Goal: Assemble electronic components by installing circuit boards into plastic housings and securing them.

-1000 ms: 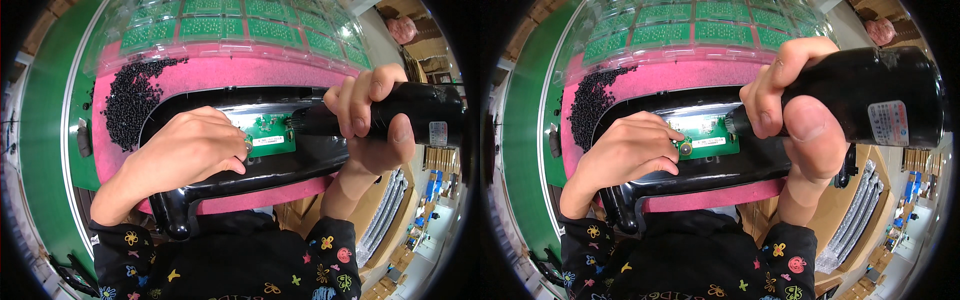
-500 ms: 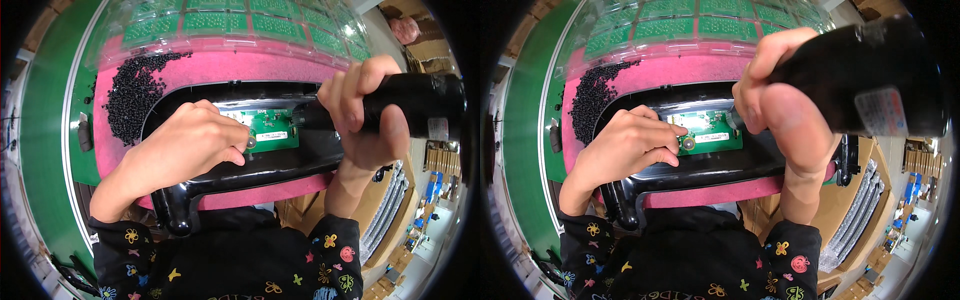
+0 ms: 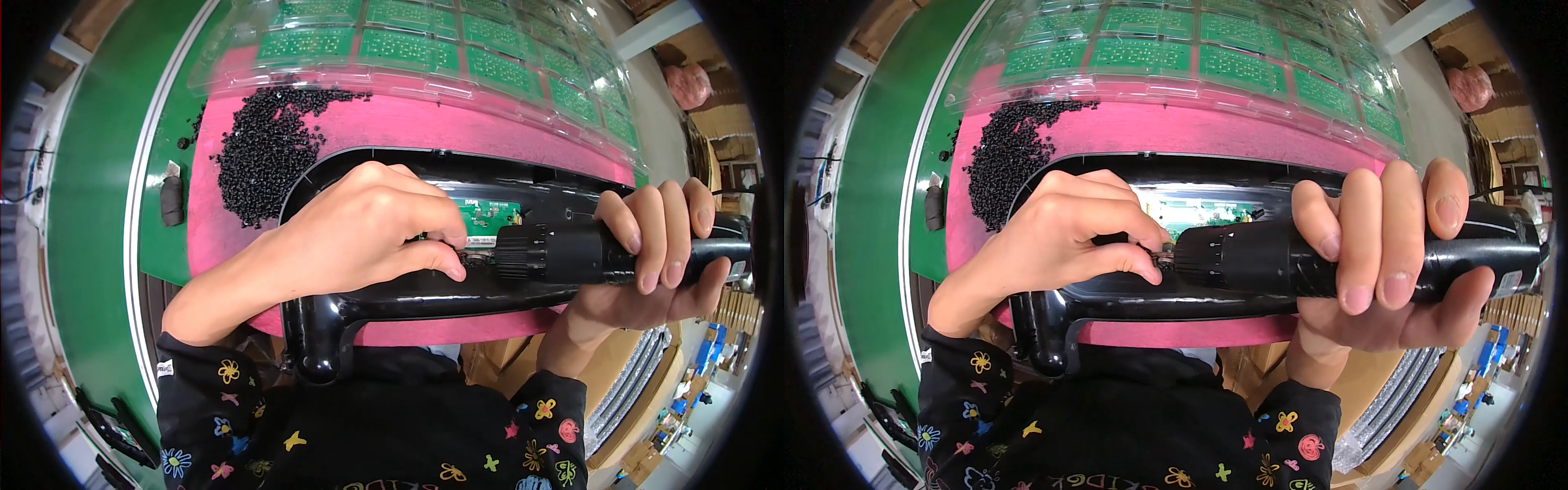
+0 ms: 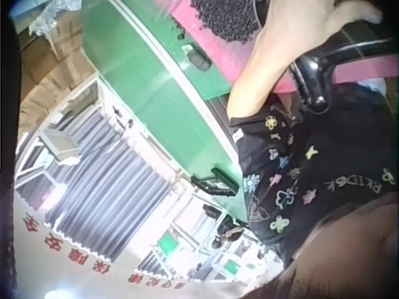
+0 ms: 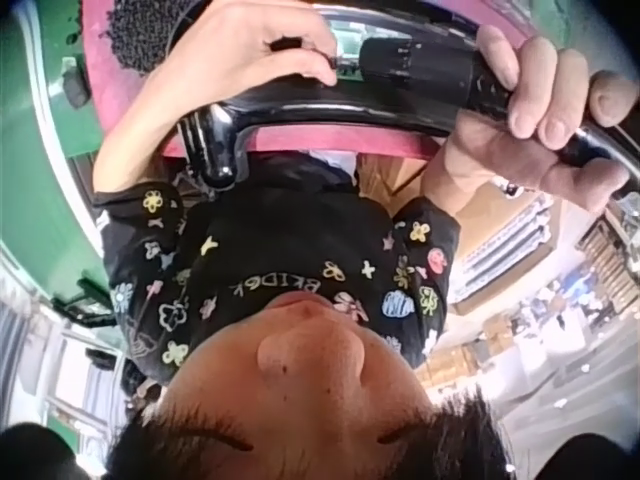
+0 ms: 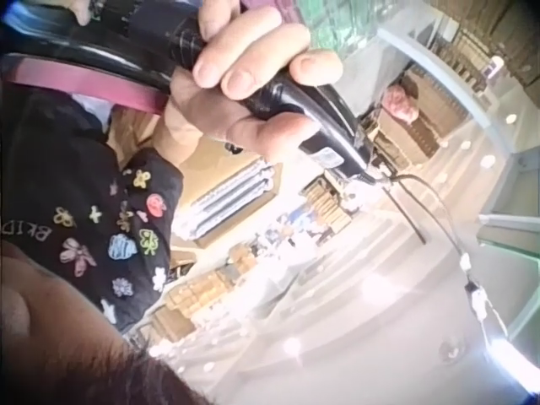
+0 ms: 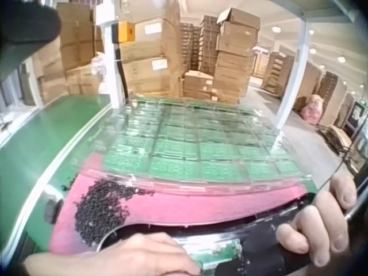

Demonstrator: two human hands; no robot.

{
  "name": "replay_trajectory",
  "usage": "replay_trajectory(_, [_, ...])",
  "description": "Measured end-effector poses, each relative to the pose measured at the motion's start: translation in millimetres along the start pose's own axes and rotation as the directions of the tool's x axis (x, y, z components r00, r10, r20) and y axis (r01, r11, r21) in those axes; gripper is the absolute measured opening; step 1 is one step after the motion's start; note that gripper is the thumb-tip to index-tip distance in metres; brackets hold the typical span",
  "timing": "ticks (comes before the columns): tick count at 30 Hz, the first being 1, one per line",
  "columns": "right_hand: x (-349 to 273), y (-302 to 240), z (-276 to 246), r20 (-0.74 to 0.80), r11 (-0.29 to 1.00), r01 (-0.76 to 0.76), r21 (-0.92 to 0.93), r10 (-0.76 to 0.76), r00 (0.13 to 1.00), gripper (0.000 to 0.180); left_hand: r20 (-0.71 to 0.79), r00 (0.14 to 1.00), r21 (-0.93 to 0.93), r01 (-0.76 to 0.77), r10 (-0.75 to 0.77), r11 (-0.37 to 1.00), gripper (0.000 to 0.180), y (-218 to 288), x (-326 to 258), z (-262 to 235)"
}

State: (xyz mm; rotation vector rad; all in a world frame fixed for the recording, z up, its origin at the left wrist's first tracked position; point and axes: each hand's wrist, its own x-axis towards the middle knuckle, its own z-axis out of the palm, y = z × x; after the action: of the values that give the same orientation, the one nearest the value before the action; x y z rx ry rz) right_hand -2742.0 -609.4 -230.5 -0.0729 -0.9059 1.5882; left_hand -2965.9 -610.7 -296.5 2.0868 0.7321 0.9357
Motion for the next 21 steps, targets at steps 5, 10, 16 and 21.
replay_trajectory(5, [-0.9, 2.8, 0.3, 0.012, 1.000, -0.001, -0.002, 0.001, 1.000, 0.026, 0.038, 0.999, 0.002, -0.025, 0.025, 1.000, 0.024, -1.4, 0.0, -2.5])
replay_trajectory(10, [-1.3, 3.8, -1.2, 0.016, 1.000, 0.013, -0.027, -0.013, 1.000, 0.027, 0.047, 0.999, 0.047, -0.006, 0.004, 0.999, 0.022, -2.9, -1.6, -3.0])
replay_trajectory(16, [-1.9, 5.1, -0.4, 0.007, 0.998, 0.024, -0.060, -0.024, 1.000, 0.027, 0.017, 1.000, 0.102, -0.023, 0.021, 0.995, 0.023, -3.4, -2.1, -0.4])
replay_trajectory(21, [-2.1, 10.1, 0.6, -0.013, 0.997, 0.022, -0.070, -0.023, 1.000, 0.027, -0.021, 0.998, 0.178, -0.050, 0.055, 0.983, 0.025, -2.5, -2.3, -3.4])
